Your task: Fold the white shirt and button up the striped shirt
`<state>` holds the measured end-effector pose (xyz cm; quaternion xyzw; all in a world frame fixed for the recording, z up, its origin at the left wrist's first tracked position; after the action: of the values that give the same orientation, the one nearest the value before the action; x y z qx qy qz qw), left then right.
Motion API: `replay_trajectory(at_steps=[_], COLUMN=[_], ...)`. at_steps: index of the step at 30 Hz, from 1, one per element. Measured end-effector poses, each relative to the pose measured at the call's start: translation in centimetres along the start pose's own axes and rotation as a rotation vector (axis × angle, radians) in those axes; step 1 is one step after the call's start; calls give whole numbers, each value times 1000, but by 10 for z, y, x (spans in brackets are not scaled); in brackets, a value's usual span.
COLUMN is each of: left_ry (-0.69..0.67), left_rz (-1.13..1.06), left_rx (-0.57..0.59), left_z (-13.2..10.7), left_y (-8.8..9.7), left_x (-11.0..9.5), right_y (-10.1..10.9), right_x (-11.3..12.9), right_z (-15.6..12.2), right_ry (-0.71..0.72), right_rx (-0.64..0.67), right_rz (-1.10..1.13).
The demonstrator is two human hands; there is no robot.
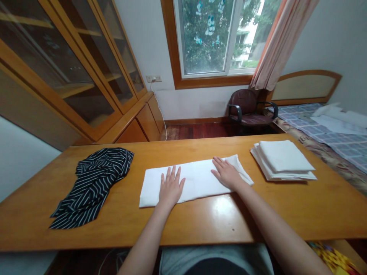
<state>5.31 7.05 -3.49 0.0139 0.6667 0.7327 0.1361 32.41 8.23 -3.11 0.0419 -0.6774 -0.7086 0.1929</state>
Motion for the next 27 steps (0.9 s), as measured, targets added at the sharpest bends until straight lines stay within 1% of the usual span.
replay_trajectory(at_steps=[2, 4, 5, 7, 9, 11, 12, 14, 16, 19, 21, 23, 24, 25, 27], left_ry=[52, 90, 110, 156, 204, 226, 221, 168, 72, -64, -93, -81, -63, -42, 18], left_rz=[15, 32, 41, 55, 67, 80, 87, 97, 99, 104, 107, 116, 123, 132, 150], left_rx=[12, 33, 43, 58, 51, 18, -5, -37, -33, -2, 28, 34, 29, 24, 35], left_z=[0, 2, 2, 5, 7, 10, 12, 14, 15, 15, 14, 13, 12, 11, 10], left_y=[1, 3, 4, 7, 11, 17, 20, 26, 27, 21, 13, 8, 7, 6, 7], left_x=[14, 27, 33, 46, 56, 57, 54, 37, 11, -29, -41, -37, -30, -20, 7], right_y=[4, 9, 11, 15, 22, 31, 36, 40, 35, 16, 1, -9, -12, -14, -13], right_x=[-37, -70, -82, -97, -96, -82, -71, -41, 0, 64, 93, 104, 102, 95, 69], right_z=[-10, -21, -26, -33, -34, -29, -25, -14, -1, 14, 17, 15, 13, 11, 4], right_ry=[-56, -168, -223, -296, -318, -311, -303, -254, -149, 39, 125, 158, 163, 158, 114], right_rx=[3, -8, -12, -12, -37, -101, -140, -188, -160, -131, -120, -125, -131, -134, -129], right_rz=[-34, -64, -74, -88, -106, -121, -120, -88, -35, 16, 45, 52, 50, 44, 23])
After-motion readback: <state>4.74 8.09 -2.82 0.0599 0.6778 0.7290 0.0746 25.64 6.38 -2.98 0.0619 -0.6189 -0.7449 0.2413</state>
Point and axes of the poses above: each hand's wrist, its own z-axis towards the middle knuckle, its own y-axis out of the back of the hand, x = y × z, the point moved 6 cm from there along z, towards the middle knuckle, and after that the axes turned 2 degrees about y, right-handed, at the moved point
